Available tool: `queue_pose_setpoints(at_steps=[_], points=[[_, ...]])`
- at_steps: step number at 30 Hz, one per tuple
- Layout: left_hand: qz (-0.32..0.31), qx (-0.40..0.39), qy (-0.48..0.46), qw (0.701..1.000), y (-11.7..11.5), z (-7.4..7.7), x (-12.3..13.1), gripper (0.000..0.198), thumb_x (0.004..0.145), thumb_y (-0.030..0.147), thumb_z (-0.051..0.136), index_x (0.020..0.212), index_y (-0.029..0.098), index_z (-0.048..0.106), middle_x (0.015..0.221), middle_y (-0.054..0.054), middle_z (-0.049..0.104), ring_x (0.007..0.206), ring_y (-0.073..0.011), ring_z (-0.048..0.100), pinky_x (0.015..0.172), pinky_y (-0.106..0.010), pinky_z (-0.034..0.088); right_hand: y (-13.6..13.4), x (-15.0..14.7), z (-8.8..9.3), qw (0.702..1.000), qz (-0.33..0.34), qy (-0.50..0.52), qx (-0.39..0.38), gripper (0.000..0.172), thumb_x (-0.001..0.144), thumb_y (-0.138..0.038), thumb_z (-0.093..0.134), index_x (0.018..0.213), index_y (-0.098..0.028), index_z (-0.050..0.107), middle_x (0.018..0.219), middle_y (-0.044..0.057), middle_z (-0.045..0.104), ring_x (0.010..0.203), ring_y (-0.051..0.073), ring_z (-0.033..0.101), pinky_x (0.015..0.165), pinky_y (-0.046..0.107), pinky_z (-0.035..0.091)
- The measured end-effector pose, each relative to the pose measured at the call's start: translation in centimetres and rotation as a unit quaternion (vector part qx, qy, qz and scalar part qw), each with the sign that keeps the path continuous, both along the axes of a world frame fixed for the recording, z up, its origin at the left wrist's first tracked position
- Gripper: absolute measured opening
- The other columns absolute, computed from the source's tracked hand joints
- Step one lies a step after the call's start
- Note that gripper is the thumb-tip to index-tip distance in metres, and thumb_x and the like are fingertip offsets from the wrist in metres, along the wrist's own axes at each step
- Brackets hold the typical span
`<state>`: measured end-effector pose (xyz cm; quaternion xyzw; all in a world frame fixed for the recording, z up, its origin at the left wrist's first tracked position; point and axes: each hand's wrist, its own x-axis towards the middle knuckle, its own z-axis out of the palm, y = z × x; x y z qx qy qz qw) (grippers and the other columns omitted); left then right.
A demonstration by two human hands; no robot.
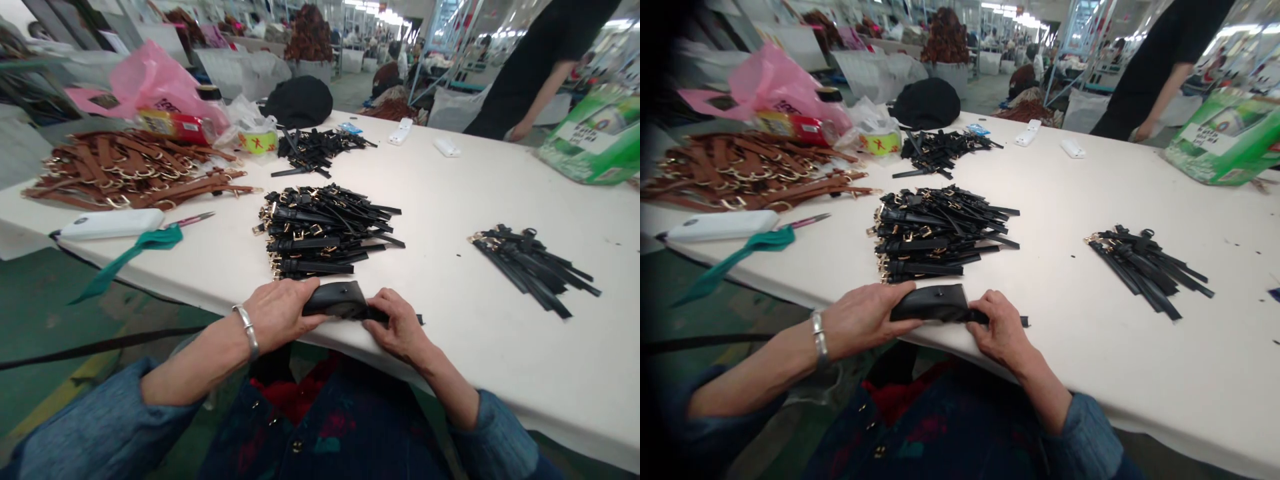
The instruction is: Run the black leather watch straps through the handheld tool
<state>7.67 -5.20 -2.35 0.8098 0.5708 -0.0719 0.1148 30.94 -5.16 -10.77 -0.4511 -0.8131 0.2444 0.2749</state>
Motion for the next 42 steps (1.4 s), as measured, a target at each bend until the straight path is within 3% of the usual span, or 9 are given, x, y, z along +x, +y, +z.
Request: queue_pose_setpoints(at_steps=[6,10,18,25,31,34,36,42], points=[[0.015,-0.038,0.011,0.999,-1.7,0.3,-2.3,0.029,0.076,0.049,0.043,0.091,0.025,0.05,0.077,-0.004,0.063,0.07,-0.0228,0.059,0.058,-0.029,0.04,0.1,-0.1,-0.2,1.0,0.0,0.008,-0.005,0.027,0.068,-0.012,0.06,0.093,-0.023,0.062,0.079,0.002,0.052,0.079,0.018,0.049,0.07,0.03,0.04],[0.007,-0.038,0.018,0.999,-2.6,0.6,-2.4,0.026,0.077,0.047,0.042,0.089,0.025,0.048,0.076,-0.003,0.063,0.069,-0.0221,0.059,0.056,-0.028,0.039,0.2,-0.1,-0.4,1.0,0.003,0.008,-0.008,0.025,0.069,-0.013,0.059,0.092,-0.023,0.063,0.079,0.002,0.053,0.079,0.018,0.049,0.07,0.03,0.04],[0.014,0.017,0.017,1.0,-1.6,-0.7,0.1,0.031,0.078,0.049,0.041,0.093,0.023,0.046,0.08,-0.004,0.062,0.071,-0.022,0.06,0.058,-0.028,0.04,0.1,-0.1,-0.2,1.0,-0.007,0.001,0.01,0.026,0.067,-0.014,0.059,0.092,-0.021,0.061,0.079,0.002,0.053,0.079,0.018,0.05,0.07,0.03,0.041],[0.03,-0.004,-0.015,0.999,-1.3,-0.9,-0.8,0.032,0.076,0.05,0.043,0.092,0.023,0.048,0.077,-0.004,0.062,0.071,-0.0208,0.059,0.06,-0.027,0.04,-0.2,0.0,0.2,1.0,0.006,0.008,0.015,0.03,0.068,-0.013,0.058,0.096,-0.022,0.06,0.083,0.003,0.056,0.082,0.019,0.051,0.073,0.032,0.042],[0.047,-0.023,-0.031,0.998,-1.7,-0.7,-1.3,0.032,0.075,0.049,0.044,0.092,0.023,0.05,0.076,-0.004,0.062,0.072,-0.0208,0.059,0.06,-0.027,0.04,-0.9,1.0,0.9,0.999,-0.03,-0.04,0.022,0.02,0.071,-0.017,0.06,0.089,-0.024,0.064,0.086,0.004,0.055,0.084,0.02,0.049,0.074,0.034,0.042],[0.058,-0.042,-0.062,0.996,-1.8,-1.0,-1.9,0.03,0.075,0.048,0.044,0.091,0.024,0.051,0.077,-0.002,0.062,0.072,-0.0192,0.058,0.06,-0.026,0.04,-1.2,0.8,1.2,0.998,-0.035,-0.052,0.019,0.027,0.069,-0.018,0.061,0.096,-0.023,0.062,0.088,0.004,0.055,0.085,0.02,0.05,0.076,0.035,0.041],[0.066,-0.051,-0.08,0.993,-1.9,-1.2,-2.3,0.029,0.075,0.048,0.045,0.09,0.024,0.051,0.077,-0.002,0.062,0.071,-0.018,0.058,0.061,-0.025,0.039,-1.3,0.3,1.2,0.998,-0.036,-0.047,0.02,0.03,0.07,-0.019,0.06,0.1,-0.023,0.06,0.089,0.004,0.056,0.085,0.02,0.05,0.076,0.034,0.041],[0.077,-0.047,-0.071,0.993,-2.3,-1.4,-2.6,0.029,0.075,0.049,0.043,0.088,0.024,0.051,0.075,-0.001,0.062,0.069,-0.0175,0.058,0.059,-0.024,0.038,-1.0,-0.7,0.3,0.999,-0.046,0.02,0.022,0.017,0.073,-0.016,0.058,0.089,-0.021,0.062,0.083,0.004,0.056,0.078,0.018,0.052,0.072,0.032,0.043]])
